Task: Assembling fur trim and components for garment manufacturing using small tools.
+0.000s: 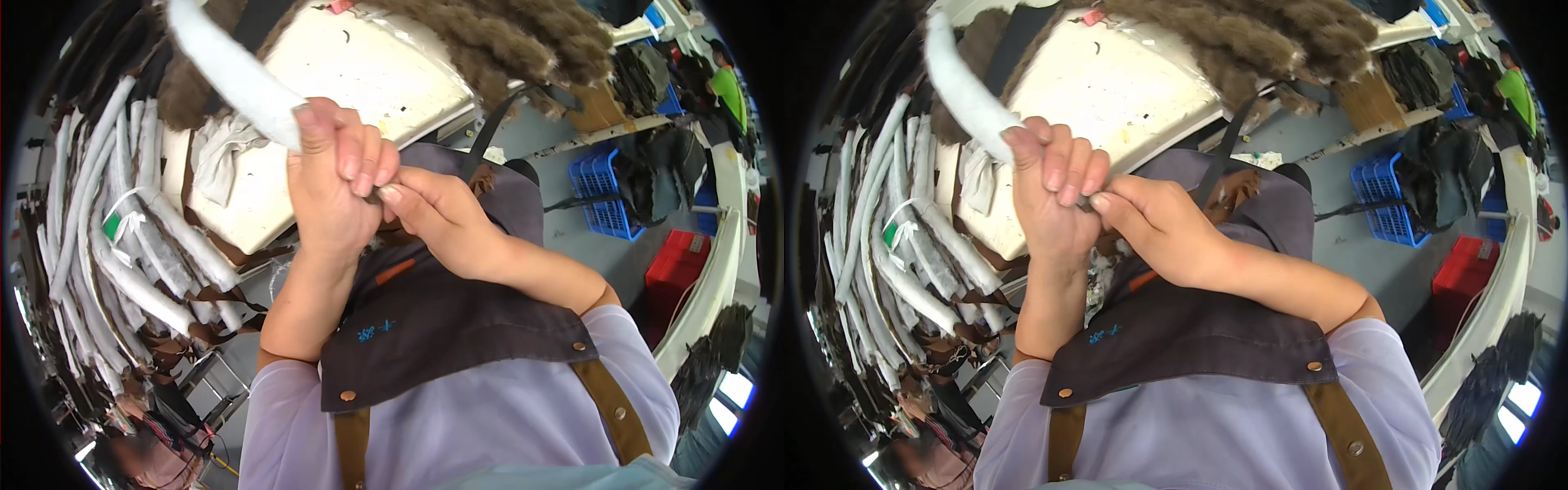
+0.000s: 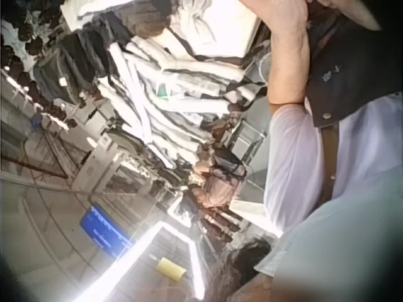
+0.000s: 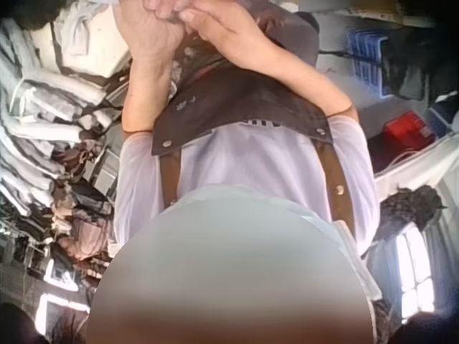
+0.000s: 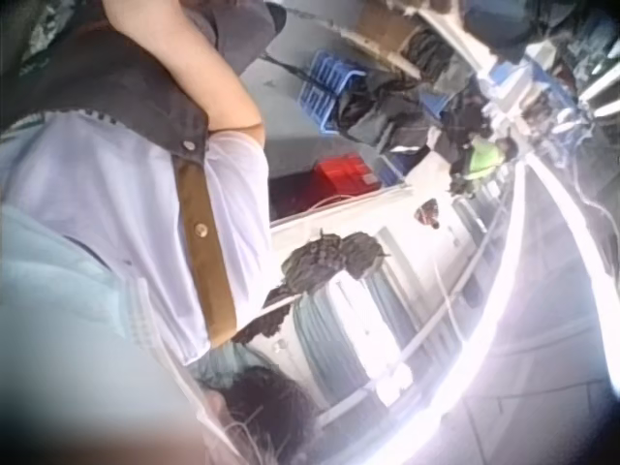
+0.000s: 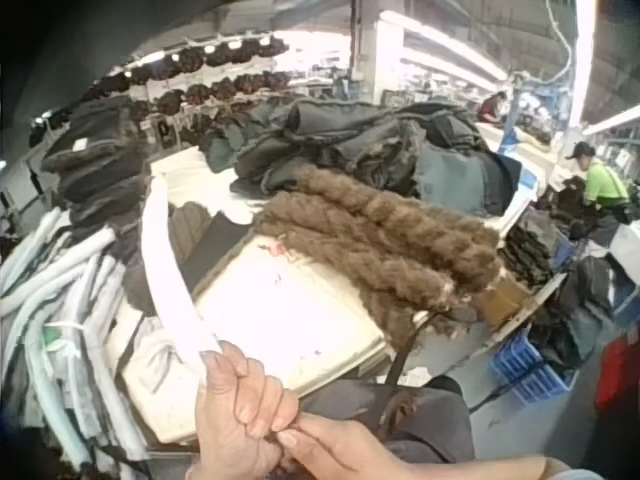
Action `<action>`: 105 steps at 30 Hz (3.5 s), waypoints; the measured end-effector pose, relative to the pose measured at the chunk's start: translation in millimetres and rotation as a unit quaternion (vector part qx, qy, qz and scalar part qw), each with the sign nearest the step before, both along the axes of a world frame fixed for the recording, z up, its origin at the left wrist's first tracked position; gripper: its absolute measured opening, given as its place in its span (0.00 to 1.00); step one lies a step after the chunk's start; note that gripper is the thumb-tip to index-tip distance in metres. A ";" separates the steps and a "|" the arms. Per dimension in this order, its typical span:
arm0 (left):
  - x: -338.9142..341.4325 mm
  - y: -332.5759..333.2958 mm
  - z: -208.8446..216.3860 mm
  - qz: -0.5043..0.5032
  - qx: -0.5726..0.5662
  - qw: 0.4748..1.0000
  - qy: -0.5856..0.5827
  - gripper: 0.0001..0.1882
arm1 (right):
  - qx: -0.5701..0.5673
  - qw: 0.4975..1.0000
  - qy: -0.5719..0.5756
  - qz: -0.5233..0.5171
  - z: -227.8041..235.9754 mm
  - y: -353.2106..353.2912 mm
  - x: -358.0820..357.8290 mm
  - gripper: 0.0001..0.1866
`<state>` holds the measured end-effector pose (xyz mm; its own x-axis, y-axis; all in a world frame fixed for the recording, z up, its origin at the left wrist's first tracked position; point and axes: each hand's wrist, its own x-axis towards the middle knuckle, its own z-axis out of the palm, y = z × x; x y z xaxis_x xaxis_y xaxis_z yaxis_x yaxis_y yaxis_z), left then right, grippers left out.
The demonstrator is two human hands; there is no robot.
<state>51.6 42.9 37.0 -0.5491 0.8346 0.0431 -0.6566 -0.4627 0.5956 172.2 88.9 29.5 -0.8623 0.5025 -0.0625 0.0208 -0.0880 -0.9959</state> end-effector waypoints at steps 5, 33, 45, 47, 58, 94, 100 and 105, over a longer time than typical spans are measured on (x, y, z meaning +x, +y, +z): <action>9.1 1.4 -5.9 -0.010 -0.036 0.999 0.013 0.17 | 0.113 0.992 0.014 -0.055 -11.7 -3.4 -4.7 0.09; -47.6 25.1 -36.3 0.027 -0.073 0.992 0.104 0.21 | 0.433 0.898 0.067 -0.039 -30.5 89.9 -52.1 0.25; -64.2 41.6 -0.3 0.091 -0.035 0.985 -0.141 0.21 | -0.069 0.975 0.099 -0.184 -28.2 58.9 94.0 0.19; -79.9 40.8 0.4 0.150 -0.032 0.984 -0.086 0.21 | -0.083 0.972 0.065 -0.208 -37.9 65.1 138.0 0.21; 40.1 36.3 -10.6 -0.115 0.045 0.989 0.081 0.15 | -0.370 0.758 0.285 -0.456 -93.4 85.8 241.6 0.14; 152.3 57.7 -107.5 -0.339 -0.130 0.380 0.851 0.14 | -0.370 0.560 0.371 -0.641 -95.8 136.9 399.1 0.15; 166.6 51.0 -51.7 -0.470 -0.076 0.481 0.736 0.22 | -0.332 0.561 0.292 -0.700 -106.6 152.2 445.9 0.17; 187.6 13.7 -41.5 -0.507 0.040 0.675 0.535 0.23 | -0.393 0.475 0.182 -0.766 -241.8 170.7 439.1 0.20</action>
<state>239.2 56.6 -4.5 0.6837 0.7292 0.0291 0.1256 -0.1569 0.9796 611.2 259.6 -212.3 0.4515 0.5030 -0.7370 -0.8286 -0.0702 -0.5555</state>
